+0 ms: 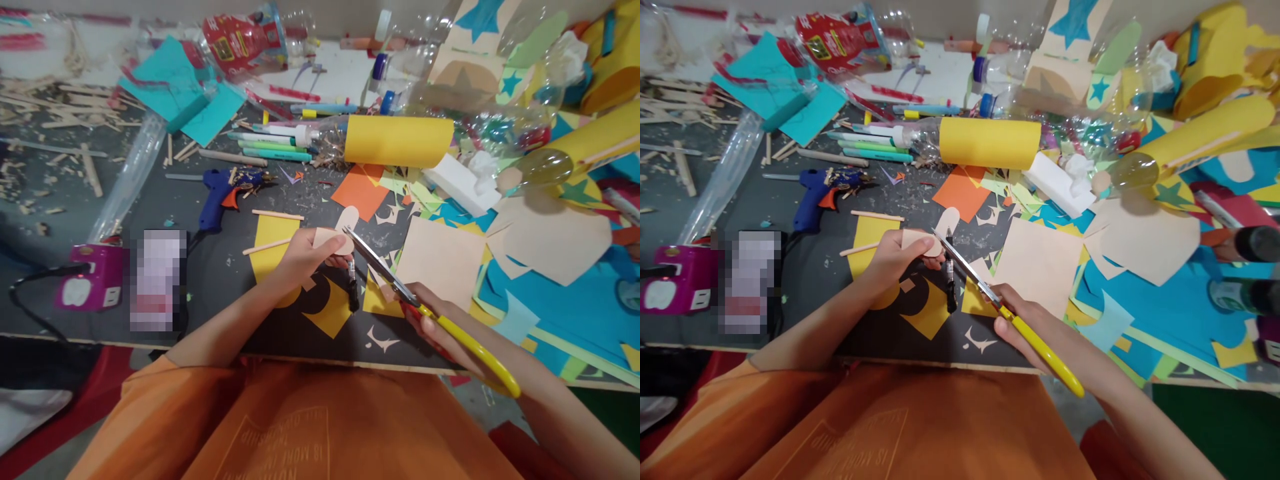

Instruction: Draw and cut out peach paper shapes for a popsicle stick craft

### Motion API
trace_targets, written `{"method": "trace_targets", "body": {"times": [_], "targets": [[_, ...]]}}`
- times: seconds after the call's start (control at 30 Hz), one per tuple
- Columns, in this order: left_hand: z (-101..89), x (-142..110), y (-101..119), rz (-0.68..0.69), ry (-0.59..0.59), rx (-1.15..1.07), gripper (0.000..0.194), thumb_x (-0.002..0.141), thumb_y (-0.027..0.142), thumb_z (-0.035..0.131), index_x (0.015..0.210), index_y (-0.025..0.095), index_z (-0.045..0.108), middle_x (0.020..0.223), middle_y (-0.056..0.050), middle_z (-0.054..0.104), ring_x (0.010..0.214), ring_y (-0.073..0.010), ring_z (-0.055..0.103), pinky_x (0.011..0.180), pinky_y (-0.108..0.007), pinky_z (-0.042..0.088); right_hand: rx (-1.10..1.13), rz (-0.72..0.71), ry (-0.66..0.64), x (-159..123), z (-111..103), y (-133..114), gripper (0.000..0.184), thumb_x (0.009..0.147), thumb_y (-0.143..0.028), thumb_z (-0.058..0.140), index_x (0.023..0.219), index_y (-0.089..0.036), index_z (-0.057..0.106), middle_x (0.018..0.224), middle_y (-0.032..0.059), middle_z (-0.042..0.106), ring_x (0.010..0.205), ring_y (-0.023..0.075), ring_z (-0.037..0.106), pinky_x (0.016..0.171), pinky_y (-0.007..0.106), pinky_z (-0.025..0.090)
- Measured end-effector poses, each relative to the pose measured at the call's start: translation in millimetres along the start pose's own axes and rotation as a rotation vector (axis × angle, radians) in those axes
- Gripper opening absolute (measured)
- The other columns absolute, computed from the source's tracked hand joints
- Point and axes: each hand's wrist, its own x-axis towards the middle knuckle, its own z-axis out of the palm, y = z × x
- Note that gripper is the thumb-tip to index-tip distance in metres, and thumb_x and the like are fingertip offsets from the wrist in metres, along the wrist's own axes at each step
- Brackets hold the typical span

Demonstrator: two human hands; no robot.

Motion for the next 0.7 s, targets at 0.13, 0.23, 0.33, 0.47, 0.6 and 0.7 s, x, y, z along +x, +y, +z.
{"method": "trace_targets", "body": {"times": [0.13, 0.23, 0.33, 0.47, 0.6, 0.7], "targets": [[1.7, -1.4, 1.9, -0.004, -0.026, -0.005, 0.023, 0.073, 0.035, 0.065, 0.066, 0.014, 0.065, 0.059, -0.002, 0.068, 0.051, -0.0102, 0.063, 0.054, -0.02, 0.053, 0.005, 0.008, -0.002, 2.2, -0.8, -1.5, 0.04, 0.099, -0.055, 0.028, 0.116, -0.022, 0.045, 0.077, 0.0005, 0.055, 0.06, 0.0118, 0.048, 0.05, 0.025, 0.038], [2.4, -1.6, 2.6, -0.01, -0.028, 0.01, 0.023, 0.072, 0.035, 0.064, 0.065, 0.014, 0.066, 0.06, -0.002, 0.069, 0.052, -0.0099, 0.063, 0.054, -0.019, 0.053, 0.045, 0.01, -0.023, 3.9, -1.2, -2.7, 0.04, 0.1, -0.054, 0.029, 0.12, -0.022, 0.044, 0.076, 0.0003, 0.055, 0.056, 0.0109, 0.045, 0.046, 0.024, 0.035], [2.1, -1.4, 3.3, -0.016, -0.038, 0.021, 0.023, 0.072, 0.035, 0.063, 0.063, 0.014, 0.065, 0.058, -0.002, 0.068, 0.051, -0.0099, 0.062, 0.053, -0.019, 0.052, 0.101, 0.027, -0.042, 5.4, -0.9, -3.1, 0.045, 0.099, -0.056, 0.029, 0.126, -0.022, 0.042, 0.077, 0.0002, 0.055, 0.055, 0.0106, 0.044, 0.046, 0.024, 0.035], [1.0, -1.1, 4.4, -0.023, -0.044, 0.02, 0.024, 0.07, 0.037, 0.065, 0.063, 0.014, 0.064, 0.057, -0.002, 0.068, 0.05, -0.0102, 0.061, 0.052, -0.02, 0.051, 0.11, 0.04, -0.011, 6.9, 0.6, -3.6, 0.047, 0.098, -0.059, 0.031, 0.123, -0.022, 0.045, 0.081, 0.0018, 0.057, 0.062, 0.0115, 0.048, 0.053, 0.024, 0.038], [-0.2, -0.5, 3.7, -0.015, -0.03, 0.028, 0.026, 0.071, 0.039, 0.065, 0.064, 0.014, 0.064, 0.058, -0.003, 0.068, 0.051, -0.0119, 0.062, 0.054, -0.023, 0.053, 0.137, 0.068, -0.03, 7.1, 1.6, -4.4, 0.049, 0.098, -0.06, 0.03, 0.124, -0.021, 0.044, 0.071, -0.0021, 0.05, 0.054, 0.0103, 0.04, 0.047, 0.023, 0.032], [-1.2, 0.1, 1.7, -0.005, -0.009, 0.027, 0.026, 0.071, 0.039, 0.067, 0.063, 0.015, 0.063, 0.059, -0.004, 0.069, 0.053, -0.0136, 0.064, 0.055, -0.024, 0.054, 0.147, 0.072, -0.027, 6.6, 1.4, -5.3, 0.047, 0.098, -0.059, 0.031, 0.124, -0.021, 0.043, 0.072, -0.0025, 0.046, 0.053, 0.0096, 0.034, 0.045, 0.023, 0.027]]}}
